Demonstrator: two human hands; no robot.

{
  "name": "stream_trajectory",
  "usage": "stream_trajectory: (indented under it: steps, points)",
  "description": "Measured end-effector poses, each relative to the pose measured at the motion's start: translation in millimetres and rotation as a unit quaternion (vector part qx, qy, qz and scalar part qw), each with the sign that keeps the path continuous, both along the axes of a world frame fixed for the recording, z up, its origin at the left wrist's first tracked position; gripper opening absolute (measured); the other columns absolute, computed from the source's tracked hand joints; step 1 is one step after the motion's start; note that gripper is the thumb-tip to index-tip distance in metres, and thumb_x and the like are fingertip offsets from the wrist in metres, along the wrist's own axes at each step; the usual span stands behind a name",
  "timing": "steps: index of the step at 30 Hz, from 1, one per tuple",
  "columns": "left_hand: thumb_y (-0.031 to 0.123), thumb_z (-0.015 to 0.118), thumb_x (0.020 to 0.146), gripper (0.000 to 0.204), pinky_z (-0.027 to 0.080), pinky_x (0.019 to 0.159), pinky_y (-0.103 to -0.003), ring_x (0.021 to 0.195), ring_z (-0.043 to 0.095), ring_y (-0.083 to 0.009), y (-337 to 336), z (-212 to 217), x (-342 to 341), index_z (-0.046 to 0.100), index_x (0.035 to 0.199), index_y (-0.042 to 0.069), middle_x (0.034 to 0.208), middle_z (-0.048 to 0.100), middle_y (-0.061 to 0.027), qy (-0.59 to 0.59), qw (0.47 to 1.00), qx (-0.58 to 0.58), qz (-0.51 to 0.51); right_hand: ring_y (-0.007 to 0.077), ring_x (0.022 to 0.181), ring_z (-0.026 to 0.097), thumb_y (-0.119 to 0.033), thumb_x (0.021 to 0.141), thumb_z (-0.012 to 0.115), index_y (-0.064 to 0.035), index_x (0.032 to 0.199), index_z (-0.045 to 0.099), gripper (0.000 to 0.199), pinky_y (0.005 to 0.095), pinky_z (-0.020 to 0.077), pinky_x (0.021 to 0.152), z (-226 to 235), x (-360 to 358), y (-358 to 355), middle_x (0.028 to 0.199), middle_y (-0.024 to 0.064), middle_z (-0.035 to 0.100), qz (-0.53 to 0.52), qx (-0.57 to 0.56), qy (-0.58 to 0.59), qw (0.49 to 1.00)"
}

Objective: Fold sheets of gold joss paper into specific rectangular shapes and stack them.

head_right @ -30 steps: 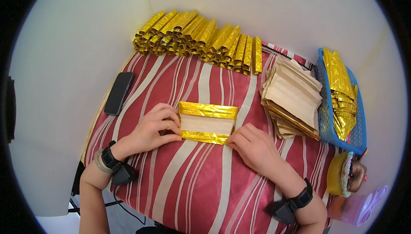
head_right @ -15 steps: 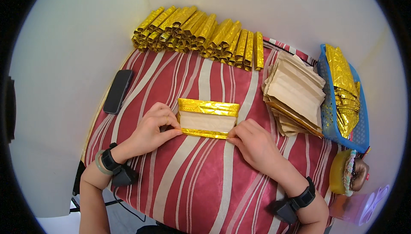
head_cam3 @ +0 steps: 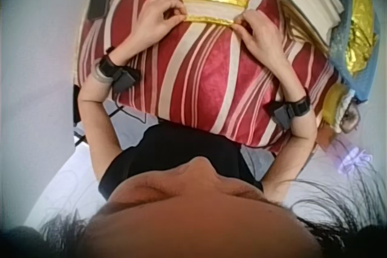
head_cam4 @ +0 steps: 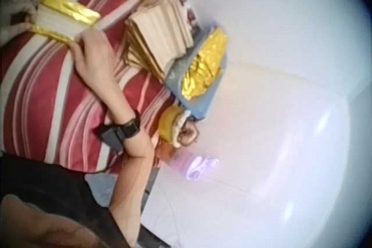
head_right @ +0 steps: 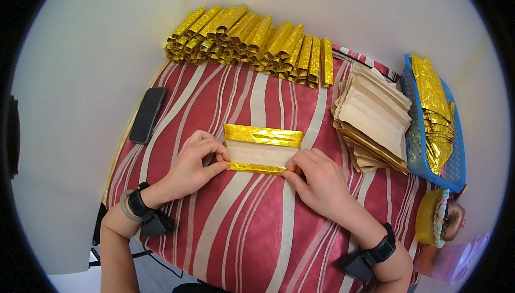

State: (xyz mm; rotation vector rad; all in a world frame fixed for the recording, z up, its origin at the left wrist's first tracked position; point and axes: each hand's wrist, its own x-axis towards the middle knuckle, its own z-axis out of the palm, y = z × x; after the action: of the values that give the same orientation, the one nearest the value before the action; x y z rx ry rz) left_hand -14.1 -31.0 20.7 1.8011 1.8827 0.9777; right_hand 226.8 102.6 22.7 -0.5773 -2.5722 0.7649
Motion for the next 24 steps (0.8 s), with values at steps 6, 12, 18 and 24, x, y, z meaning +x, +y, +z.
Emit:
stream_trajectory:
  steps: [6, 12, 18, 24]
  points:
    - [0.002, 0.07, 0.077, 0.014, 0.044, 0.079, -0.032, 0.091, 0.052, -0.0231, 0.8, -4.1, 0.1, 0.066, 0.089, 0.007, 0.086, 0.059, -0.0036, 0.071, 0.995, 0.057, -0.039, 0.0265, 0.073, 0.057, -0.013, 0.081, 0.07, -0.0064, 0.086, 0.057, 0.015, 0.0389, 0.0446, 0.063, 5.7, -4.2, -4.6, 0.074, 0.0076, 0.057, -0.052, -0.064, -0.032, 0.996]
    - [0.003, 0.064, 0.081, 0.031, 0.046, 0.069, -0.033, 0.078, 0.053, -0.0223, 0.3, -4.3, 0.6, 0.073, 0.106, 0.02, 0.084, 0.052, -0.0035, 0.188, 0.968, 0.097, -0.137, 0.0252, 0.071, 0.057, -0.014, 0.082, 0.07, -0.0074, 0.087, 0.058, 0.014, 0.0381, 0.0445, 0.062, 1.3, -3.3, -2.1, 0.073, 0.0066, 0.057, -0.036, -0.029, -0.024, 0.999]
    - [0.011, 0.064, 0.078, 0.044, 0.043, 0.063, -0.028, 0.073, 0.049, -0.018, 1.9, -0.8, 6.5, 0.07, 0.117, 0.031, 0.078, 0.043, -0.0024, 0.305, 0.927, 0.128, -0.174, 0.0248, 0.07, 0.057, -0.019, 0.083, 0.07, -0.0073, 0.086, 0.059, 0.017, 0.0382, 0.0444, 0.061, 2.3, -3.5, -1.7, 0.072, 0.0066, 0.058, -0.025, -0.024, -0.009, 0.999]
    - [0.01, 0.061, 0.078, 0.052, 0.042, 0.062, -0.027, 0.074, 0.046, -0.0159, 2.7, 2.2, 8.9, 0.065, 0.126, 0.031, 0.079, 0.04, -0.0006, 0.359, 0.907, 0.127, -0.178, 0.025, 0.07, 0.057, -0.022, 0.083, 0.071, -0.0077, 0.085, 0.058, 0.019, 0.0391, 0.0437, 0.06, 5.2, -4.6, -4.1, 0.071, 0.0066, 0.058, -0.067, -0.047, -0.037, 0.996]
